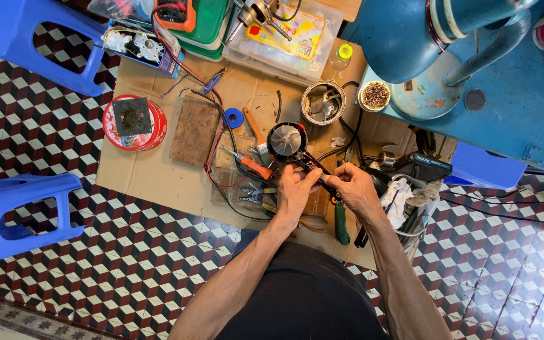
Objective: The person repairs a hair dryer at a workbench. They disassemble the rear grille and housing, remove the fan and motor assembly, use a screwdriver and pliers on internal parts, test the unit, and reassemble the housing and grille, handling the dryer repeatedly while checking the components.
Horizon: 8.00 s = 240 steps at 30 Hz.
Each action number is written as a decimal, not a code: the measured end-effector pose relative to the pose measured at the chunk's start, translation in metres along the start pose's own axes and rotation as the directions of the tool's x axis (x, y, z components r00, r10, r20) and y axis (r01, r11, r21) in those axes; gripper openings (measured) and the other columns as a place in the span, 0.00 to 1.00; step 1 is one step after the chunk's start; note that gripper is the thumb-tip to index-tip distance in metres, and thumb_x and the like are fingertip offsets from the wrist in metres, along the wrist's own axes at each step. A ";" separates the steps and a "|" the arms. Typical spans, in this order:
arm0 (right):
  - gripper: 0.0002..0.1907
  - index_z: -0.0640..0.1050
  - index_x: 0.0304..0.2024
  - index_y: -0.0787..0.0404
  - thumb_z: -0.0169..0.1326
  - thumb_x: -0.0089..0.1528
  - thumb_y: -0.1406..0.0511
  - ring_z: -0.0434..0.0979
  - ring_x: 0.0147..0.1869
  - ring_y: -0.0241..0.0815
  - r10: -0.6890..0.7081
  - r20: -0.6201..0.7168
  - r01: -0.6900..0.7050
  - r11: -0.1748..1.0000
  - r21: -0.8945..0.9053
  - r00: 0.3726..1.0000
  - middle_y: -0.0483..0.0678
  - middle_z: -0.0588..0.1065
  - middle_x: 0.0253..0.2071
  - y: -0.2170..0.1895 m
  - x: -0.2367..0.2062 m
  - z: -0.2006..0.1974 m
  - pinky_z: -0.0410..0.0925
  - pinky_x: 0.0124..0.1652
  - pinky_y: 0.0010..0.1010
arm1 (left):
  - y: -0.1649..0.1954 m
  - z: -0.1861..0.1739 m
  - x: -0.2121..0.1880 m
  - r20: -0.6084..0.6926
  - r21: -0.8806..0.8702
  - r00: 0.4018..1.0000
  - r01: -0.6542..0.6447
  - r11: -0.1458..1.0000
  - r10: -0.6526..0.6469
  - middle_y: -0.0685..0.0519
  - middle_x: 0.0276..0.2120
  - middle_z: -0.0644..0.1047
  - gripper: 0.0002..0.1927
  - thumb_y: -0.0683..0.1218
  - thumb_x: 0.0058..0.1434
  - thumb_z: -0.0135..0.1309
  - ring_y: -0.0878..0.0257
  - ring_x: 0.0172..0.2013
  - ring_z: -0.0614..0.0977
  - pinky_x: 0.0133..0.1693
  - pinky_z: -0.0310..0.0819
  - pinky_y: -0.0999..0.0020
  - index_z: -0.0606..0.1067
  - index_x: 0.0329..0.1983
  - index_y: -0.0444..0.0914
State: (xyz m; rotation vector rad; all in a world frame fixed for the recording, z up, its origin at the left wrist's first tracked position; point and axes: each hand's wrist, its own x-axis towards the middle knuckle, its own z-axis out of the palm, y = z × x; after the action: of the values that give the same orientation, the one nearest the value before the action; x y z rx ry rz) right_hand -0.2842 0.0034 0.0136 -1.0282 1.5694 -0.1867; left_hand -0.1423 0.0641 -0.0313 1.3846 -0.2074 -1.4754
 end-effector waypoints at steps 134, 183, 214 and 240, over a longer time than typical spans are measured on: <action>0.28 0.64 0.55 0.63 0.65 0.58 0.71 0.77 0.56 0.57 -0.870 -0.062 0.579 0.377 -0.723 0.489 0.61 0.66 0.62 0.023 -0.031 -0.042 0.77 0.46 0.38 | 0.039 -0.027 0.046 0.243 -0.665 0.927 0.373 0.647 -0.285 0.41 0.43 0.81 0.46 0.78 0.55 0.52 0.55 0.37 0.81 0.40 0.79 0.59 0.73 0.60 0.37; 0.18 0.77 0.52 0.65 0.62 0.60 0.69 0.80 0.50 0.50 -0.597 -0.304 0.423 0.769 -0.479 0.743 0.55 0.76 0.50 0.080 -0.055 0.002 0.74 0.48 0.37 | 0.026 -0.031 0.047 0.250 -0.588 0.900 0.434 0.683 -0.357 0.42 0.46 0.80 0.48 0.79 0.54 0.49 0.54 0.38 0.80 0.41 0.78 0.56 0.71 0.63 0.38; 0.21 0.71 0.56 0.66 0.56 0.60 0.72 0.76 0.51 0.53 -0.546 -0.151 0.329 0.678 -0.658 0.824 0.59 0.72 0.60 0.088 -0.033 0.002 0.69 0.53 0.44 | 0.028 -0.028 0.045 0.241 -0.575 0.902 0.429 0.696 -0.357 0.44 0.44 0.80 0.50 0.80 0.53 0.49 0.54 0.37 0.80 0.41 0.78 0.57 0.72 0.61 0.36; 0.26 0.73 0.62 0.59 0.47 0.61 0.72 0.72 0.63 0.57 -0.398 -0.042 0.342 0.834 -0.432 0.916 0.60 0.65 0.65 0.076 -0.003 0.004 0.69 0.59 0.42 | 0.031 -0.031 0.049 0.239 -0.607 0.906 0.419 0.675 -0.348 0.43 0.45 0.80 0.46 0.78 0.55 0.50 0.54 0.39 0.79 0.43 0.77 0.57 0.73 0.61 0.39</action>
State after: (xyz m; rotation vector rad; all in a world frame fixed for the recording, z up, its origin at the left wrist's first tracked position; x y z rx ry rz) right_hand -0.3188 0.0527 -0.0329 -1.6940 1.5463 -0.1910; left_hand -0.0892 0.0293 -0.0491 0.7934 0.5389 -1.7406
